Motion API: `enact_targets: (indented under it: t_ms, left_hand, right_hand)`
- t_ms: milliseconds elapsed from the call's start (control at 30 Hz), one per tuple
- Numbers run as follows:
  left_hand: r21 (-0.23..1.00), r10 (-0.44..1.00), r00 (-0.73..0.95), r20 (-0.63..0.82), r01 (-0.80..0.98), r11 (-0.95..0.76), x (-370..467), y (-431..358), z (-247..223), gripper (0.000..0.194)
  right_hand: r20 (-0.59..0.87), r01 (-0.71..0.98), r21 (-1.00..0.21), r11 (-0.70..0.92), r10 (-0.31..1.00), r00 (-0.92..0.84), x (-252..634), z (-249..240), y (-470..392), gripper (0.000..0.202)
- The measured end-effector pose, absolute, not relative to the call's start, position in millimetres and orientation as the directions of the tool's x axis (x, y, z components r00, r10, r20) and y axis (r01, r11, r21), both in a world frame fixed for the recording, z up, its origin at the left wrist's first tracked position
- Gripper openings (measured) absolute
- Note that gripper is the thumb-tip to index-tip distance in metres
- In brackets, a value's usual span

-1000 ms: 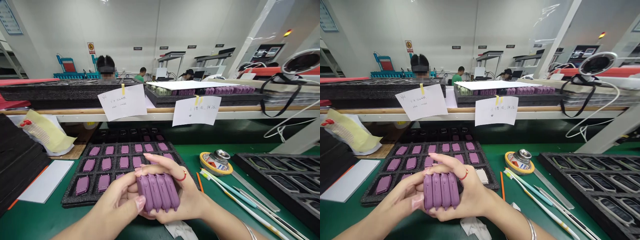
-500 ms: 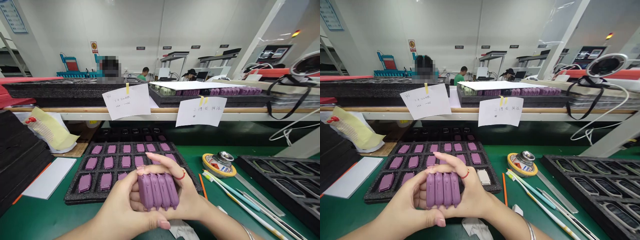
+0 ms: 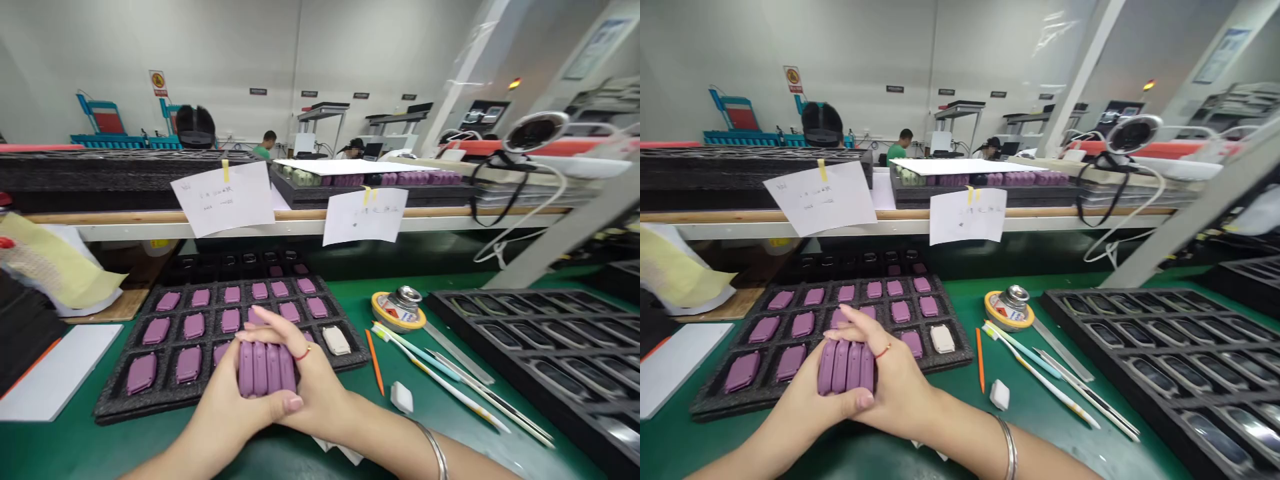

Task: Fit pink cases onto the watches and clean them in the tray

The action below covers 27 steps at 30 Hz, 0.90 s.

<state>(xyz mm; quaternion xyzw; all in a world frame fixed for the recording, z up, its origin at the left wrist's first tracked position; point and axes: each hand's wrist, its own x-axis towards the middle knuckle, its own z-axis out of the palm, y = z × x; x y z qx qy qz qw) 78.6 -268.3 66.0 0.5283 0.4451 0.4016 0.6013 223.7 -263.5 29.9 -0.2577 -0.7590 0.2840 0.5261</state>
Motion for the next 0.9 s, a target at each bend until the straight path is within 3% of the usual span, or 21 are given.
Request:
enact_targets:
  t_ms: [67, 133, 167, 233, 333, 400, 467, 567, 700, 900]
  left_hand:
    - [0.991, 0.950, 0.288, -0.122, -0.010, 0.130, 80.1, -262.8, 58.7, 0.057]
    - [0.983, 0.935, 0.318, -0.155, -0.042, 0.178, 80.6, -257.7, 52.8, 0.054]
    - [0.979, 0.929, 0.329, -0.169, -0.054, 0.197, 80.2, -255.3, 50.2, 0.054]
    - [0.980, 0.928, 0.328, -0.177, -0.032, 0.198, 78.3, -250.6, 45.1, 0.058]
    - [0.988, 0.941, 0.303, -0.150, 0.090, 0.128, 74.5, -243.4, 36.7, 0.067]
    - [0.981, 0.944, 0.301, -0.135, 0.173, 0.085, 73.0, -239.2, 30.8, 0.072]
    - [0.971, 0.945, 0.303, -0.124, 0.234, 0.053, 72.6, -236.1, 25.5, 0.074]
    - [0.961, 0.949, 0.292, -0.114, 0.273, 0.032, 73.0, -233.9, 19.3, 0.076]
    - [0.968, 0.950, 0.290, -0.114, 0.248, 0.040, 73.6, -232.8, 13.0, 0.078]
    - [0.976, 0.930, 0.340, -0.141, 0.204, 0.074, 73.6, -227.8, 4.0, 0.076]
  right_hand:
    - [0.553, 0.276, -0.689, 0.670, 0.733, -0.396, 234.7, 38.1, -269.0, 0.113]
    - [0.365, 0.549, -0.638, 0.540, 0.840, -0.401, 255.9, 53.4, -273.8, 0.114]
    - [0.254, 0.700, -0.577, 0.421, 0.907, -0.336, 269.6, 61.6, -275.3, 0.099]
    - [0.077, 0.907, -0.412, 0.083, 0.995, -0.056, 300.0, 74.0, -276.1, 0.038]
    - [-0.027, 0.934, -0.259, -0.245, 0.969, 0.246, 340.7, 72.9, -274.0, 0.028]
    - [-0.111, 0.911, -0.188, -0.367, 0.930, 0.352, 357.0, 59.7, -272.6, 0.019]
    - [-0.174, 0.889, -0.170, -0.426, 0.901, 0.398, 364.1, 42.4, -270.7, 0.023]
    - [-0.199, 0.851, -0.244, -0.464, 0.883, 0.425, 366.8, 20.7, -266.0, 0.027]
    - [-0.156, 0.770, -0.485, -0.414, 0.907, 0.390, 376.7, 10.7, -260.5, 0.026]
    - [0.133, 0.523, -0.839, -0.153, 0.873, 0.469, 413.0, 24.8, -266.4, 0.032]
